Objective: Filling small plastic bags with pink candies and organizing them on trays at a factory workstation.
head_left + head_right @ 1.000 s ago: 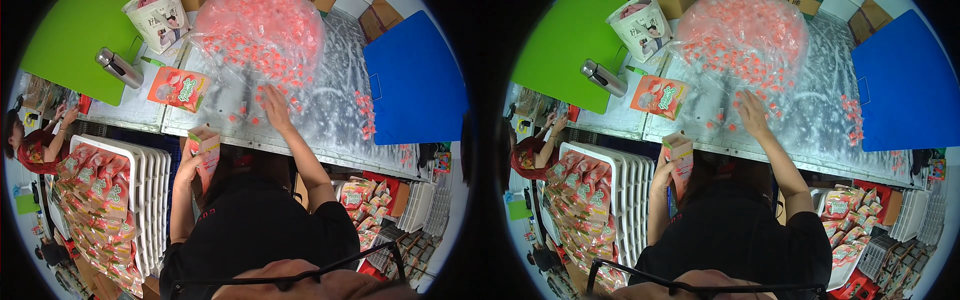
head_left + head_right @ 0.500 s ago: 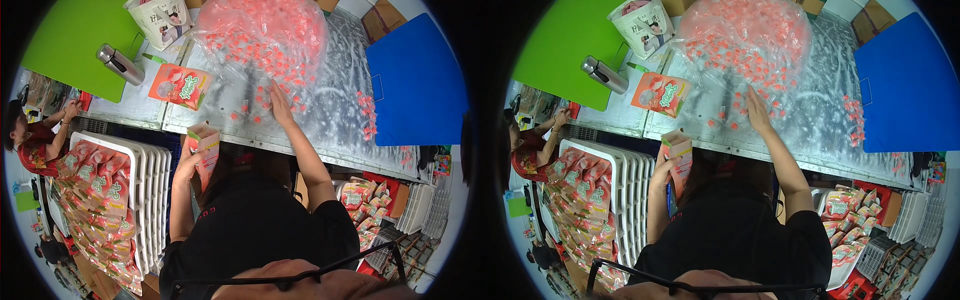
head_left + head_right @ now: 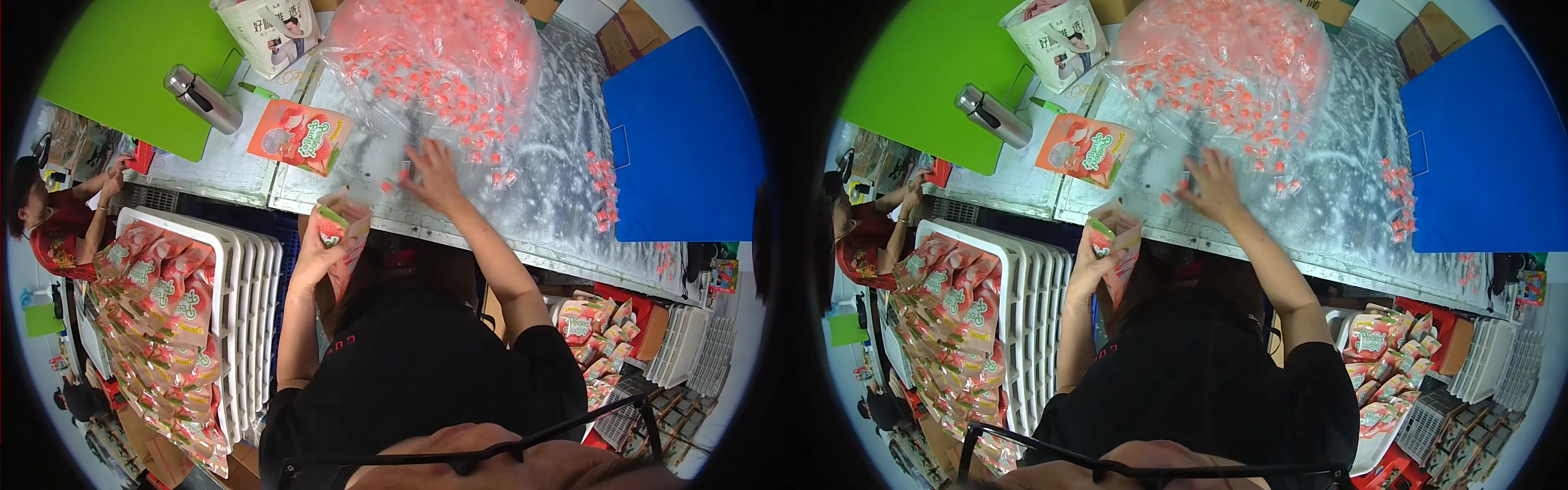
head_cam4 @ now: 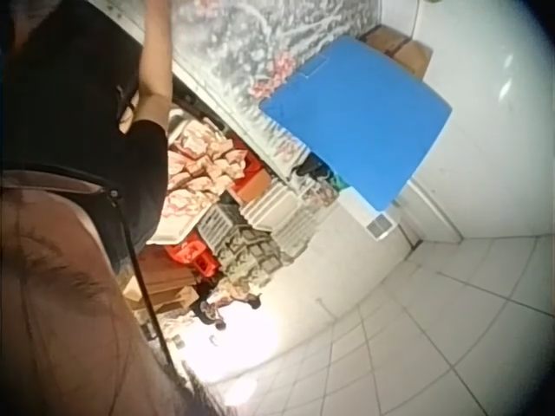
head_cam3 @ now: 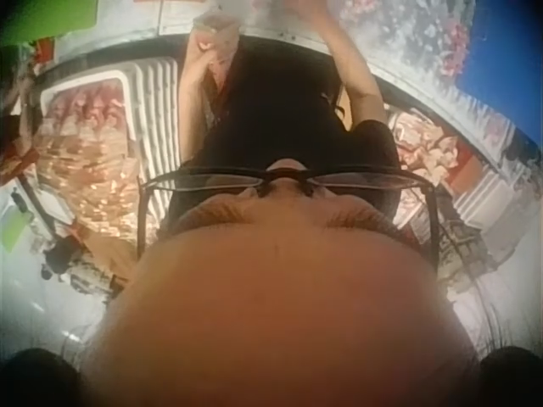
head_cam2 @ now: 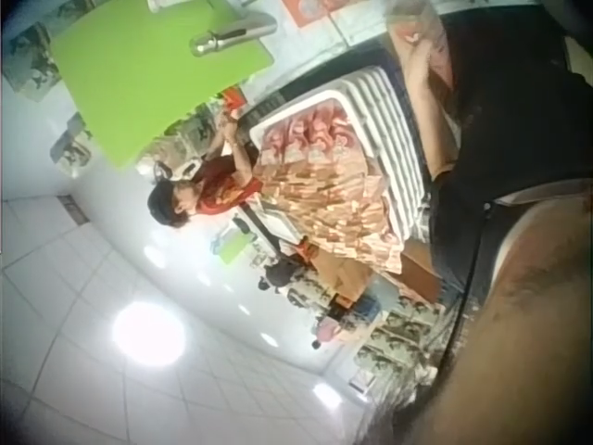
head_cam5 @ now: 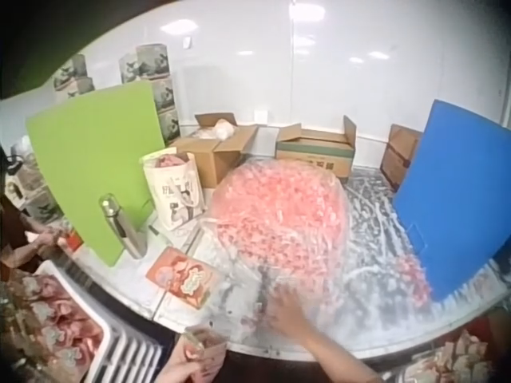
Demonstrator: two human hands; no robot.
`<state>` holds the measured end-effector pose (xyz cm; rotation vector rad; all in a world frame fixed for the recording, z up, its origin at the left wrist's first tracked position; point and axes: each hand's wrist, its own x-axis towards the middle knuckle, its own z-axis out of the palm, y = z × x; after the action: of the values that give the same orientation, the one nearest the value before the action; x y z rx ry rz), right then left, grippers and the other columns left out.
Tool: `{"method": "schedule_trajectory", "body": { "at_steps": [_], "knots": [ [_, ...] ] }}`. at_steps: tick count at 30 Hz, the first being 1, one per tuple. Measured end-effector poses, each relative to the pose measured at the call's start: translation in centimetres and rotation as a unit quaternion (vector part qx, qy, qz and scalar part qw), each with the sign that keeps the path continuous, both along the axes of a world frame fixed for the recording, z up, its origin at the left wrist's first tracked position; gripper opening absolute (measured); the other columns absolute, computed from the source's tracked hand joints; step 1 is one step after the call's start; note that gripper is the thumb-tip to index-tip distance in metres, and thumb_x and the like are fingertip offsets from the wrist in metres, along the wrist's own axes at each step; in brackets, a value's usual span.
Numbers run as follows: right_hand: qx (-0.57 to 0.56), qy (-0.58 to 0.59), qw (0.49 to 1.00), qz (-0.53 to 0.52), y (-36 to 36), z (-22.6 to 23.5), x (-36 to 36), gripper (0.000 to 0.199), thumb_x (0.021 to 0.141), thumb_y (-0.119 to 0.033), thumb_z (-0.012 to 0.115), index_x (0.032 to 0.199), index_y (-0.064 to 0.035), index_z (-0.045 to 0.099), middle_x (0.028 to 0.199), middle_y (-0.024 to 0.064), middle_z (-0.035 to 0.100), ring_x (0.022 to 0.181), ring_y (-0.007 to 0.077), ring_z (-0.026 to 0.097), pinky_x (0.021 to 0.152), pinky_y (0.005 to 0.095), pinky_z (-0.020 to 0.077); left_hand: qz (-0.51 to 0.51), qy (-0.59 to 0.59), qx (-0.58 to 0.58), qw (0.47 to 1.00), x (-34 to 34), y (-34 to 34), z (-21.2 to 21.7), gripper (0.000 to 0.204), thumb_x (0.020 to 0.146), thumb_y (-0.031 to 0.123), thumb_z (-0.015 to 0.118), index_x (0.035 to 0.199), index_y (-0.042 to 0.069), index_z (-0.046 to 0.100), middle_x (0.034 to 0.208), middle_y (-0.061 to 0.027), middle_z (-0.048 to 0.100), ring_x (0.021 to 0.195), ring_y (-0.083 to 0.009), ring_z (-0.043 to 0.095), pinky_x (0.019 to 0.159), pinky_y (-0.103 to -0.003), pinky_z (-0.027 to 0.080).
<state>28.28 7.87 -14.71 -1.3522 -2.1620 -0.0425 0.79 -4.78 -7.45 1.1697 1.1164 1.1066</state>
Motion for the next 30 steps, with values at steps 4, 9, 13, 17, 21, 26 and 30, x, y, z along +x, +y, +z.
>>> {"method": "schedule_trajectory", "body": {
  "at_steps": [4, 9, 13, 17, 21, 26, 30],
  "knots": [
    [-0.026, 0.040, 0.994, 0.094, -0.9, 0.7, -2.8, 0.060, 0.079, -0.035, 0.076, 0.133, -0.0172, 0.058, 0.129, 0.0173, 0.051, 0.124, 0.0361, 0.044, 0.105, 0.0520, 0.0349, 0.018, 0.094, 0.043, 0.994, 1.0, 0.5, 1.3, 0.082, 0.069, -0.006, 0.073, 0.143, 0.004, 0.039, 0.129, -0.0105, 0.055, 0.121, -0.0189, 0.053, 0.102, -0.033, 0.042],
    [0.004, 0.103, 0.982, 0.159, -0.5, -0.6, -3.1, 0.044, 0.075, -0.021, 0.080, 0.116, -0.0161, 0.064, 0.105, 0.0085, 0.057, 0.104, 0.0304, 0.054, 0.088, 0.0458, 0.0454, 0.022, 0.202, 0.072, 0.976, 1.4, 1.8, 1.0, 0.086, 0.066, -0.002, 0.076, 0.143, 0.004, 0.039, 0.129, -0.0156, 0.056, 0.122, -0.0240, 0.055, 0.102, -0.036, 0.045],
    [0.041, 0.056, 0.986, 0.151, -0.4, -1.5, -3.1, 0.024, 0.076, -0.017, 0.078, 0.094, -0.0127, 0.063, 0.090, 0.0061, 0.054, 0.088, 0.0280, 0.056, 0.073, 0.0397, 0.0479, 0.020, 0.270, 0.123, 0.955, 1.9, 3.0, 0.2, 0.088, 0.062, 0.001, 0.079, 0.141, 0.006, 0.042, 0.129, -0.0193, 0.055, 0.121, -0.0331, 0.055, 0.103, -0.041, 0.043],
    [0.031, 0.043, 0.984, 0.170, -0.5, -1.4, -2.7, 0.013, 0.076, -0.012, 0.074, 0.083, -0.0107, 0.063, 0.087, 0.0073, 0.053, 0.080, 0.0274, 0.058, 0.065, 0.0369, 0.0500, 0.025, 0.390, 0.204, 0.898, 2.4, 3.7, 0.9, 0.090, 0.057, 0.002, 0.079, 0.140, 0.006, 0.044, 0.131, -0.0202, 0.053, 0.124, -0.0377, 0.051, 0.106, -0.044, 0.040],
    [0.048, 0.078, 0.981, 0.171, 0.4, -1.4, -1.9, 0.011, 0.076, -0.007, 0.070, 0.085, -0.0096, 0.064, 0.084, 0.0084, 0.053, 0.075, 0.0281, 0.059, 0.062, 0.0384, 0.0514, 0.021, 0.428, 0.234, 0.873, 2.5, 4.6, 0.2, 0.092, 0.055, 0.002, 0.080, 0.140, 0.007, 0.045, 0.132, -0.0203, 0.052, 0.125, -0.0377, 0.049, 0.107, -0.046, 0.039],
    [-0.046, 0.159, 0.978, 0.128, 0.3, 0.4, -3.1, 0.017, 0.077, -0.013, 0.071, 0.093, -0.0113, 0.066, 0.081, 0.0093, 0.056, 0.070, 0.0310, 0.063, 0.060, 0.0418, 0.0522, 0.050, 0.479, 0.221, 0.848, 0.9, 4.5, -0.1, 0.091, 0.057, 0.006, 0.081, 0.141, 0.009, 0.045, 0.134, -0.0191, 0.052, 0.125, -0.0378, 0.048, 0.106, -0.047, 0.039],
    [-0.101, 0.086, 0.979, 0.157, 0.2, -0.1, -4.6, 0.015, 0.079, -0.018, 0.069, 0.094, -0.0136, 0.067, 0.084, 0.0087, 0.057, 0.073, 0.0311, 0.064, 0.061, 0.0421, 0.0529, 0.028, 0.568, 0.174, 0.804, 0.5, 4.8, 0.4, 0.088, 0.058, 0.009, 0.083, 0.139, 0.010, 0.048, 0.135, -0.0180, 0.051, 0.126, -0.0351, 0.047, 0.108, -0.046, 0.035]
  ]
}}
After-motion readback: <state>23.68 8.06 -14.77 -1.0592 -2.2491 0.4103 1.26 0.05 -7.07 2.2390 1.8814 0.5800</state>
